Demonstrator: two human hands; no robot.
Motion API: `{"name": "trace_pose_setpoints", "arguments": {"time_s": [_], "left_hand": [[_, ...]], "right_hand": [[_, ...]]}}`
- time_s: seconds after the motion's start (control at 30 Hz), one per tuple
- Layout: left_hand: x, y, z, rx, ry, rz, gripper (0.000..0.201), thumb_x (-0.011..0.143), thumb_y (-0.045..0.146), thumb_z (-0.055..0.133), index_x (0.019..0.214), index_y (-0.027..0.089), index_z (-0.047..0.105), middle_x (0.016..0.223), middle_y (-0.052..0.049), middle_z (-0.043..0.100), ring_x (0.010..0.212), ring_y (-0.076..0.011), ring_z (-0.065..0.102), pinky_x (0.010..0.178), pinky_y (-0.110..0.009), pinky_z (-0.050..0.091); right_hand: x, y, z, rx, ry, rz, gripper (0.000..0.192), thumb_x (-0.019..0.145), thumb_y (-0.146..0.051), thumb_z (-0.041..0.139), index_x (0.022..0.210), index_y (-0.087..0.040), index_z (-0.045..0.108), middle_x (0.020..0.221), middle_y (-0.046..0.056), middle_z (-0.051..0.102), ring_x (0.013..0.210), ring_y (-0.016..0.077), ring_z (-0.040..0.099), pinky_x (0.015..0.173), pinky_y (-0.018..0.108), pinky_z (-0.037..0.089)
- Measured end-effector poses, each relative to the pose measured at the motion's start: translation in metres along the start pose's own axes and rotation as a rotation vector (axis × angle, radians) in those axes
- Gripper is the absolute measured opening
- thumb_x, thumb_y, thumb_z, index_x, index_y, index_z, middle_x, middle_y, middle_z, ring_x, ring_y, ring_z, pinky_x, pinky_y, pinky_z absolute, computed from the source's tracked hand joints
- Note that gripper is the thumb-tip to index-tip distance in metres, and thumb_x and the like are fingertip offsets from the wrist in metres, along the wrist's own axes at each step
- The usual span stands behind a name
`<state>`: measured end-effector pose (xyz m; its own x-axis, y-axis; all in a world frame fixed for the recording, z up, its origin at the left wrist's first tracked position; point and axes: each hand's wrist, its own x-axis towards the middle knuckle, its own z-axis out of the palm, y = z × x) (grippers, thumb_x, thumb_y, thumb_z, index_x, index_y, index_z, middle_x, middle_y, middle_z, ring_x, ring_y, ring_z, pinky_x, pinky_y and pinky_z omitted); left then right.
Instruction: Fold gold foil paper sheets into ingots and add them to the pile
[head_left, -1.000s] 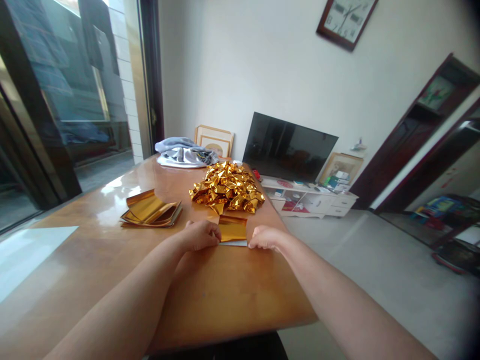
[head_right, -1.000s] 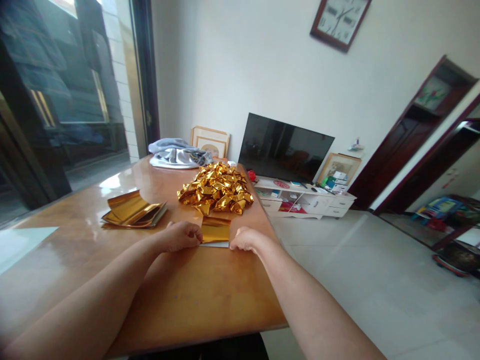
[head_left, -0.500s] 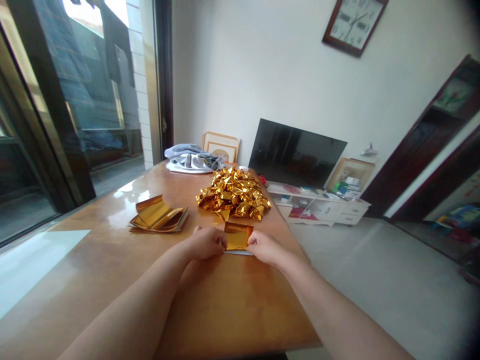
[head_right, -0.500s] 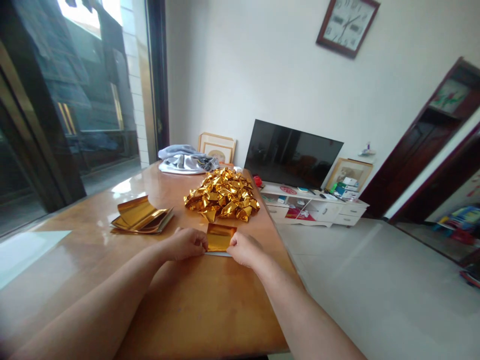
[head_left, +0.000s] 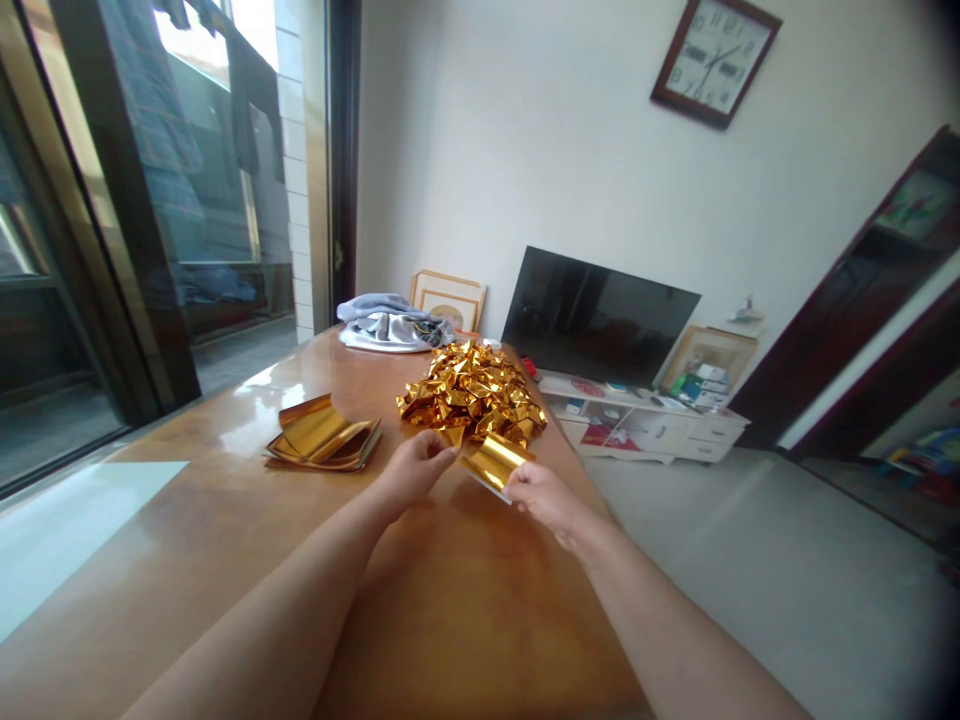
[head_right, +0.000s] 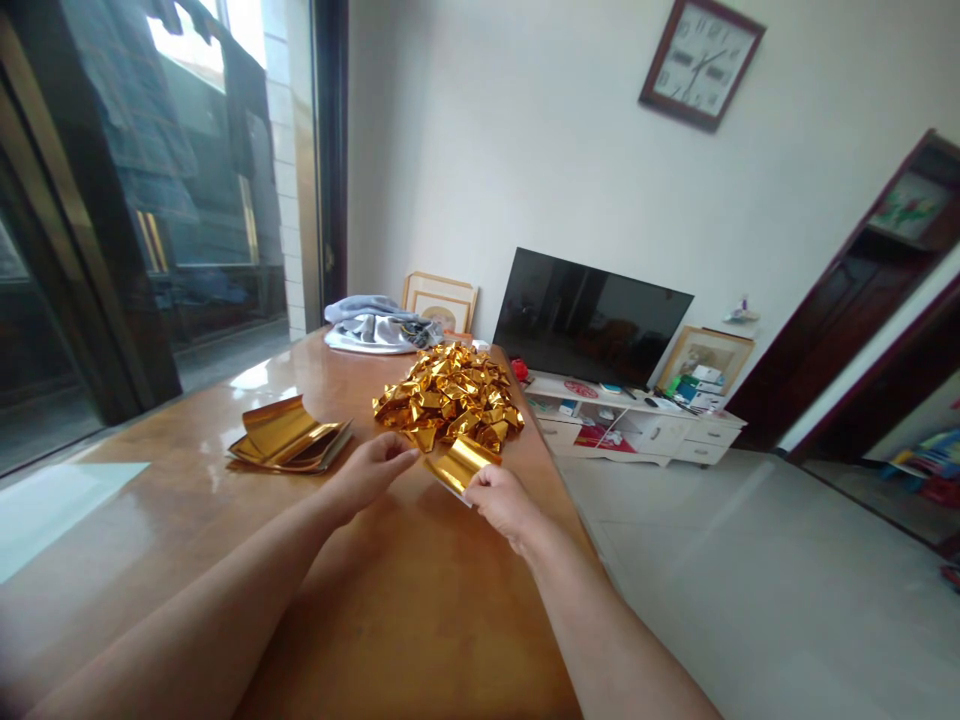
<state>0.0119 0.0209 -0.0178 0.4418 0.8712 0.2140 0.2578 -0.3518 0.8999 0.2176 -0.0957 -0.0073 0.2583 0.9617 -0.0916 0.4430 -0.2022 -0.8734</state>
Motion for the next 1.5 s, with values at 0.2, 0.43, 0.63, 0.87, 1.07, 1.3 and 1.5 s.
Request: {"name": "trace_pose_setpoints", "arguments": {"time_s": [0.2,0.43,0.63,0.87,1.07,1.3,1.5], "left_hand": [[-0.011,0.015,0.0,-0.342,-0.241,-0.149,0.053,0.078,0.065,0.065,0.091,0.014,0.058,0.08,-0.003,0.061,0.069,-0.0133,0.056,0.065,-0.026,0.044],[-0.01,0.016,0.009,-0.51,-0.307,-0.084,0.03,0.076,0.038,0.07,0.094,0.015,0.062,0.088,-0.004,0.065,0.075,-0.0127,0.058,0.074,-0.027,0.045],[-0.007,0.016,0.011,-0.255,-0.186,0.085,0.017,0.076,0.027,0.061,0.09,0.017,0.059,0.081,-0.002,0.066,0.075,-0.016,0.06,0.073,-0.029,0.045],[-0.021,0.034,0.007,0.526,-0.077,0.462,0.014,0.074,0.013,0.056,0.085,0.021,0.059,0.095,-0.006,0.064,0.093,-0.0232,0.058,0.08,-0.034,0.042],[-0.026,0.044,0.009,0.818,-0.172,0.563,0.008,0.077,0.015,0.056,0.082,0.02,0.059,0.091,-0.007,0.064,0.09,-0.0242,0.057,0.085,-0.037,0.038],[-0.026,0.038,0.013,0.883,-0.296,0.584,0.009,0.082,0.016,0.056,0.082,0.019,0.065,0.089,-0.009,0.066,0.087,-0.0239,0.06,0.086,-0.039,0.036],[-0.028,0.038,0.019,0.873,-0.33,0.573,0.013,0.083,0.018,0.056,0.084,0.019,0.069,0.086,-0.009,0.068,0.085,-0.0243,0.062,0.083,-0.038,0.038]], "right_hand": [[-0.007,-0.012,0.018,0.316,0.075,-0.07,0.017,0.072,-0.031,0.065,0.077,-0.019,0.054,0.065,-0.005,0.052,0.06,0.0103,0.045,0.059,0.023,0.033],[-0.017,-0.022,0.035,0.421,0.018,-0.082,0.021,0.075,-0.034,0.071,0.081,-0.019,0.058,0.074,-0.002,0.06,0.064,0.01,0.05,0.056,0.021,0.033],[-0.008,-0.019,0.029,0.631,0.076,0.049,0.04,0.082,-0.054,0.066,0.102,-0.019,0.063,0.092,0.006,0.069,0.07,0.0136,0.061,0.048,0.02,0.032],[0.006,-0.008,0.015,0.914,0.037,0.128,0.049,0.09,-0.066,0.046,0.101,-0.021,0.061,0.098,0.011,0.071,0.086,0.0228,0.068,0.062,0.03,0.052],[0.016,0.004,0.004,0.871,0.156,0.108,0.035,0.091,-0.054,0.046,0.096,-0.022,0.058,0.095,0.01,0.067,0.094,0.0243,0.067,0.076,0.035,0.057],[0.008,0.011,0.002,0.281,0.455,-0.102,0.04,0.086,-0.049,0.056,0.114,-0.02,0.058,0.114,0.009,0.066,0.107,0.0232,0.062,0.085,0.032,0.05],[-0.029,-0.006,0.008,-0.441,0.22,-0.475,0.028,0.082,-0.033,0.067,0.108,-0.022,0.065,0.109,0.007,0.066,0.106,0.0254,0.056,0.094,0.037,0.042]]}}
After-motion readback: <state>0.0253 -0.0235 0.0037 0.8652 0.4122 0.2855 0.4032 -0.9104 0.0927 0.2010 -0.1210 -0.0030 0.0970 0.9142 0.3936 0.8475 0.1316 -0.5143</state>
